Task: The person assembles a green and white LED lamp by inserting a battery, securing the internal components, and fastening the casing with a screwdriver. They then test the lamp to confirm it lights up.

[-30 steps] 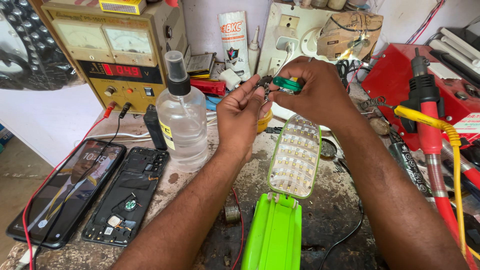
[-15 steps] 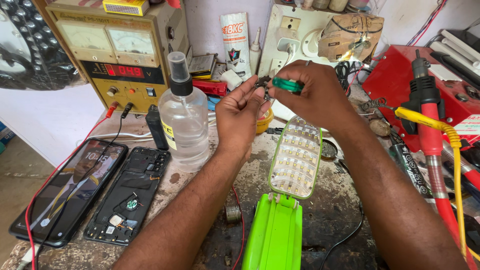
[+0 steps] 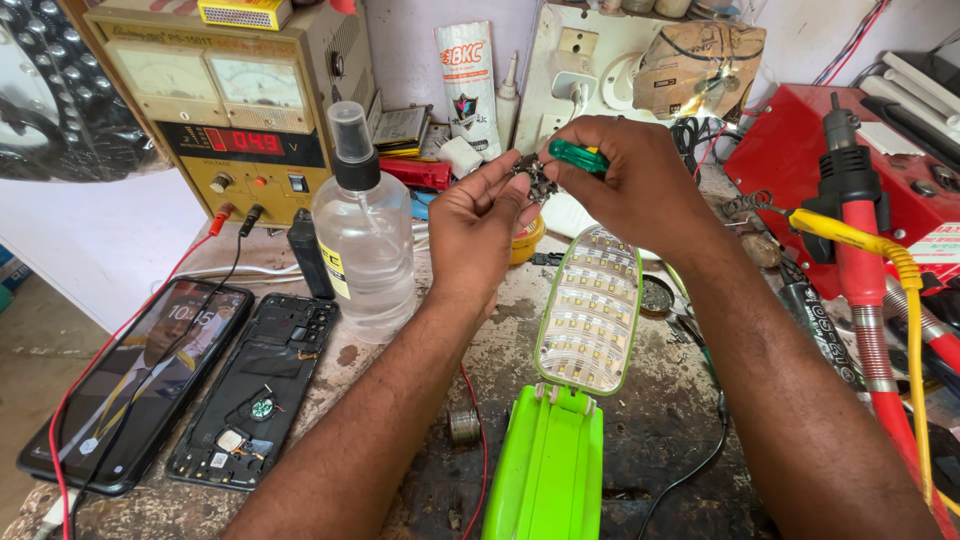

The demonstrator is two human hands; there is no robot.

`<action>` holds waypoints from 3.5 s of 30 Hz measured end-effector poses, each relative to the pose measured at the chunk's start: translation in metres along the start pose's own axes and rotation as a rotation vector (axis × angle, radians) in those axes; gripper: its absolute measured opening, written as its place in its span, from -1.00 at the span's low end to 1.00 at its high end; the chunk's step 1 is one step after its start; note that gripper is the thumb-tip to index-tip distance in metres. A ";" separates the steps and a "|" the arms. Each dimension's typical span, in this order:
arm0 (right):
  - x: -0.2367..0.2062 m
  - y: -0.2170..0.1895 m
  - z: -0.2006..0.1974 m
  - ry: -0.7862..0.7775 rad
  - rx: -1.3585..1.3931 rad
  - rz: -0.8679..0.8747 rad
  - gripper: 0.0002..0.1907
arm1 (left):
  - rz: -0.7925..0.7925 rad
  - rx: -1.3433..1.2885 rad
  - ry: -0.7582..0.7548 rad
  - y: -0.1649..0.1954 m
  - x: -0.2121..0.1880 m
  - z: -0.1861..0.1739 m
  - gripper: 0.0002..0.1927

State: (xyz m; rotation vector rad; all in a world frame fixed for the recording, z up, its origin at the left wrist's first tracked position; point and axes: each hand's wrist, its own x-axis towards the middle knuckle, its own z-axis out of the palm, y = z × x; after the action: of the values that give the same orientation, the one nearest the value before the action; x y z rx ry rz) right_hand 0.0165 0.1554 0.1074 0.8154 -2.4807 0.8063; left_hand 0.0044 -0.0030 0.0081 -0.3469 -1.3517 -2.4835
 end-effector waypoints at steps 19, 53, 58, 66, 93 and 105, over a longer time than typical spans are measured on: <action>-0.001 -0.011 0.013 0.061 -0.085 -0.001 -0.77 | 0.005 -0.036 0.080 -0.003 -0.001 -0.001 -0.59; -0.018 -0.040 -0.065 0.301 -0.024 -0.069 -0.89 | 0.227 0.909 -0.032 0.006 0.040 0.031 -0.79; -0.032 -0.077 -0.083 0.363 0.062 -0.109 -0.92 | 0.252 1.247 -0.389 0.005 0.059 0.066 -0.80; -0.040 -0.088 -0.093 0.326 -0.015 -0.178 -0.94 | 0.134 1.493 -0.192 0.005 0.061 0.084 -0.84; -0.074 0.009 -0.028 0.029 -0.007 0.092 -0.84 | -0.152 0.493 -0.468 0.010 -0.034 0.034 -0.49; -0.070 -0.003 -0.014 0.013 -0.140 0.037 -0.83 | -0.100 0.521 -0.416 0.001 -0.027 0.021 -0.47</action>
State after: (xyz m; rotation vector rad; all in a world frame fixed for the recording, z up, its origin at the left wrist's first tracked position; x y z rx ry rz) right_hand 0.0729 0.1904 0.0818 0.7152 -2.5149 0.6391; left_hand 0.0312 0.0181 0.0106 -0.7071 -2.1546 -2.0858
